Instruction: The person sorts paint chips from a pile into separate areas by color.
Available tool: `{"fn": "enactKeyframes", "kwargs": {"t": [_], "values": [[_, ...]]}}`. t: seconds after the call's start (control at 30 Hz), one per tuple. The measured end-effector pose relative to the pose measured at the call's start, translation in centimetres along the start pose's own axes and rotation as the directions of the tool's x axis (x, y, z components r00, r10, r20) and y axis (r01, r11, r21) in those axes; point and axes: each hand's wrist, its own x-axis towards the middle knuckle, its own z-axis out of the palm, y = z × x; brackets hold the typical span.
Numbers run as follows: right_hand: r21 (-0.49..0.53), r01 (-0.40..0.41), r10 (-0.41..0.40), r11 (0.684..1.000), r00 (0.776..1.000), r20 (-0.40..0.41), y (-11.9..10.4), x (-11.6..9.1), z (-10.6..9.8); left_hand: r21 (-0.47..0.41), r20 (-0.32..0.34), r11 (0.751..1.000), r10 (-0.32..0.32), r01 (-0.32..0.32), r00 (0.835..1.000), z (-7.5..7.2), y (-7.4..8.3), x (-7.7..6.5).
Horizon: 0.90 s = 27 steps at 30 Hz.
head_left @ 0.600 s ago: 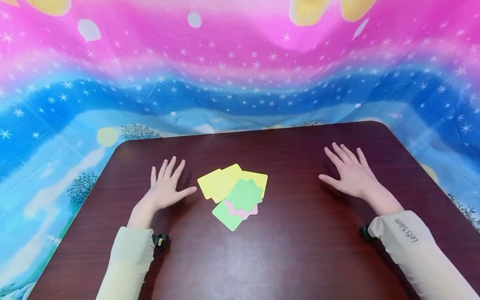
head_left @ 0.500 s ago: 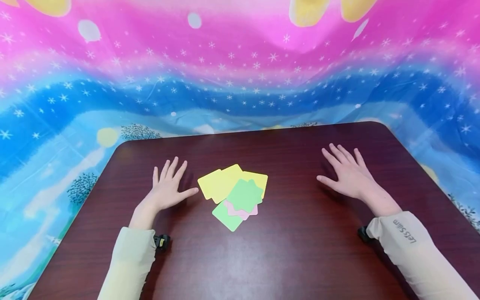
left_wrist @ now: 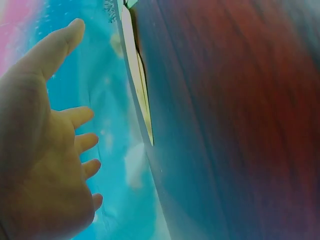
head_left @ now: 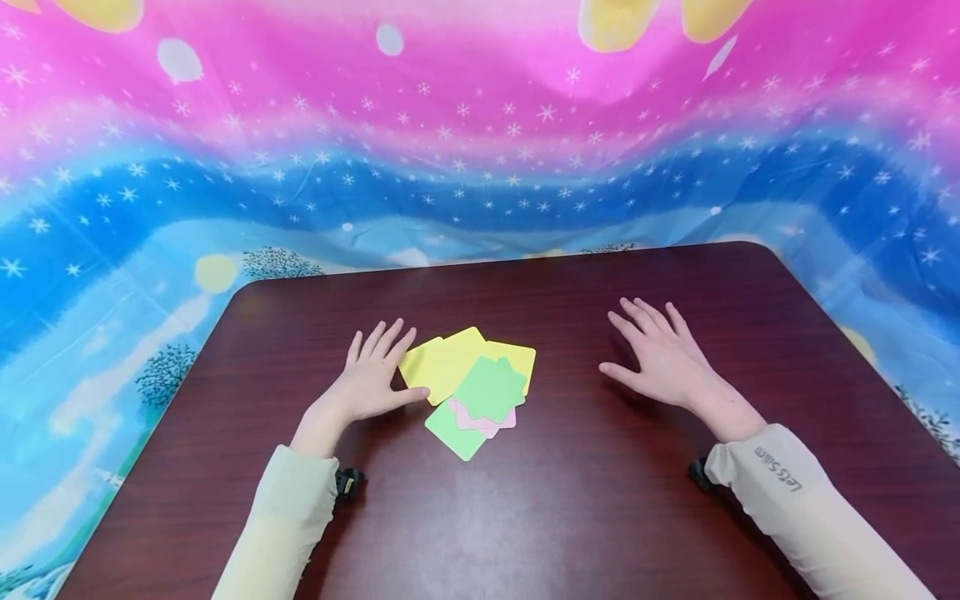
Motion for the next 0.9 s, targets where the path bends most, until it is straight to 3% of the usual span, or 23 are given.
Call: {"fn": "enactKeyframes", "kwargs": {"t": [0.4, 0.9], "values": [[0.081, 0.015, -0.018, 0.997, 0.999, 0.039, -2.6, 0.8, 0.6, -0.036, 0.020, 0.998, 0.059, -0.058, 0.998, 0.2, 1.5, 0.7], [0.099, 0.049, -0.057, 0.994, 0.995, 0.077, -5.4, 2.0, 0.9, 0.002, 0.039, 0.991, 0.131, -0.131, 0.991, 0.4, 3.2, 1.8]]}}
